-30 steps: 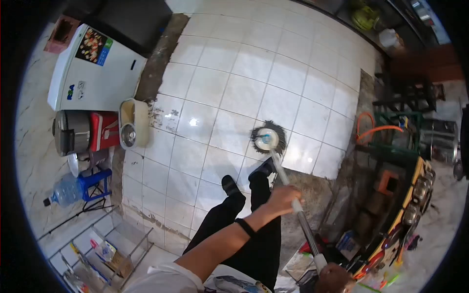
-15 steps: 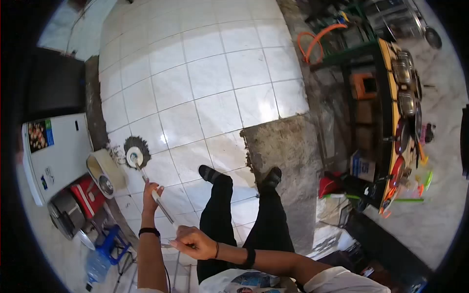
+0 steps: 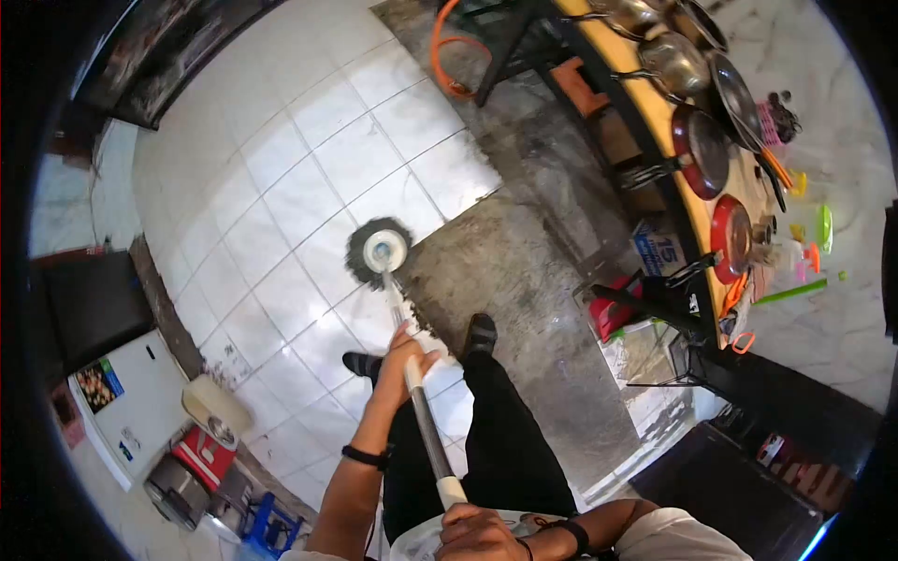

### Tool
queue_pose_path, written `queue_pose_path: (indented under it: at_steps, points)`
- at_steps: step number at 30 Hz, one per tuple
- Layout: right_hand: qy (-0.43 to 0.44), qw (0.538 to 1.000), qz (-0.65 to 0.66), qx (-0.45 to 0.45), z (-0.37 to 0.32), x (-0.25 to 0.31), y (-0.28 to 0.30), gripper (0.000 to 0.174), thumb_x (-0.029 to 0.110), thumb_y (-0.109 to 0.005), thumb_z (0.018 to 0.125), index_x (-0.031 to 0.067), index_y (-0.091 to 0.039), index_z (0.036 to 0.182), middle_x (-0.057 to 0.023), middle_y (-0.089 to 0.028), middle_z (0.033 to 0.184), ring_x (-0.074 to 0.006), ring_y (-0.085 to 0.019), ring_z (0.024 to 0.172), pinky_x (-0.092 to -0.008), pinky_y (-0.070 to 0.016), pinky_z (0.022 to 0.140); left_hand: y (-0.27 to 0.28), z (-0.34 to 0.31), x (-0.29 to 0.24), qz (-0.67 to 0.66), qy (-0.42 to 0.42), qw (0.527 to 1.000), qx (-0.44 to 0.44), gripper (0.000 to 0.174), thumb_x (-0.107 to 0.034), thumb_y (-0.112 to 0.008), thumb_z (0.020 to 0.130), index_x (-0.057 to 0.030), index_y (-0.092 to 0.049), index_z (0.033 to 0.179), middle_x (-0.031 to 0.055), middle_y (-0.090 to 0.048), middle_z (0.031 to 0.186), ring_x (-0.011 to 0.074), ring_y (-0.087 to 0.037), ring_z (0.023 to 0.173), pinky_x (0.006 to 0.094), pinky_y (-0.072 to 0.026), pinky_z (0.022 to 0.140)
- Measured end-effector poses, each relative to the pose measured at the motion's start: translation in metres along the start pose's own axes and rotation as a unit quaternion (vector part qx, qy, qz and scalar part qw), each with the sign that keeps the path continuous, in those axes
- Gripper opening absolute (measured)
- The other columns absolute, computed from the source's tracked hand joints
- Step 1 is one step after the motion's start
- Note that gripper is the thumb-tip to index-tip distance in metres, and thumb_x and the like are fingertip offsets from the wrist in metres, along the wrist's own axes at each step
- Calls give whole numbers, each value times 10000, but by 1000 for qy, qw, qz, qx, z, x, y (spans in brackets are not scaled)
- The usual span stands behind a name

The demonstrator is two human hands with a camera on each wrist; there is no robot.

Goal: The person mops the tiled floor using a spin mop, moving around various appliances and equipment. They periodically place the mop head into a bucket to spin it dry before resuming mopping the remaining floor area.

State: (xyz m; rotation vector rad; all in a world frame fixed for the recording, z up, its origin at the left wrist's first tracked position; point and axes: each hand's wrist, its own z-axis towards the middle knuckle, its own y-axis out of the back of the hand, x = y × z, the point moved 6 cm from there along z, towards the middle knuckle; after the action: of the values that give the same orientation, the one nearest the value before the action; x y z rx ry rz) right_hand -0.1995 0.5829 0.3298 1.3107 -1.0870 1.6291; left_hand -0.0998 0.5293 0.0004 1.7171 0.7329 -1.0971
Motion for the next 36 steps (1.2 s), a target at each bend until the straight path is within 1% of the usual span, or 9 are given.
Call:
queue_pose_path:
  at_steps: [4,6,8,14,17,22,24,32,36]
  points:
    - [-22,990,-81,-111,-30,-7,77,407,74,-720,758,143,-379,547,-23,-371,494,-228,-387,430,-364,-331,559,-115,109,-53,-76,-107,988,86,347,-104,-791,838,-56,-499,657,90,-459,621,291,-562,692,466,-364,1192]
    - [-41,973,-133,-185,-51,-34,116,419,83,-744,855,95,-461,545,-30,-400,492,-229,-424,457,-343,-371,596,-170,151,-67,-133,-135,974,123,358,-123,-803,835,-53,-491,675,98,-499,663,316,-603,793,476,-356,1195]
    - [-10,952,-150,-268,-62,-47,158,364,37,-750,802,86,-491,551,-23,-450,491,-222,-441,443,-342,-392,593,-225,186,-79,-141,-143,969,146,372,-150,-806,840,-48,-480,693,109,-521,705,353,-616,913,484,-347,1198]
    - [5,956,-130,-263,-96,-16,233,331,13,-694,817,62,-496,556,-51,-524,548,-215,-488,468,-356,-415,607,-282,192,-116,-87,-133,968,192,398,-294,-783,875,-46,-495,758,151,-542,771,415,-591,1109,479,-374,1159]
    - [-1,978,-104,-183,-108,8,223,347,22,-629,871,49,-499,550,-66,-552,544,-215,-549,491,-384,-455,635,-258,159,-134,-57,-152,975,154,406,-241,-834,829,-52,-490,727,129,-545,743,329,-620,839,470,-403,1150]
    - [36,986,-27,-158,-98,46,190,417,62,-635,878,106,-388,546,-57,-443,513,-226,-411,419,-390,-360,552,-186,62,-117,49,18,995,82,424,-354,-779,877,-43,-519,753,183,-620,850,431,-578,1212,495,-506,961]
    - [31,993,13,-116,-88,47,166,422,60,-620,902,94,-394,547,-66,-452,515,-228,-418,420,-396,-370,553,-150,14,-97,69,58,995,37,412,-333,-786,873,-42,-525,745,188,-615,834,429,-616,1139,481,-524,935]
    - [-57,991,113,45,-53,-1,11,409,67,-639,889,78,-420,544,-51,-448,504,-233,-440,425,-388,-411,559,-14,-137,-21,23,143,980,-138,424,-231,-795,865,-29,-480,666,156,-511,642,371,-563,652,435,-491,1052]
    - [-185,974,131,14,-55,-72,-49,461,186,-628,979,33,-485,568,-51,-498,536,-204,-499,490,-376,-454,581,34,-236,48,71,193,951,-230,444,-309,-782,871,-38,-496,665,180,-548,672,423,-590,744,440,-522,975]
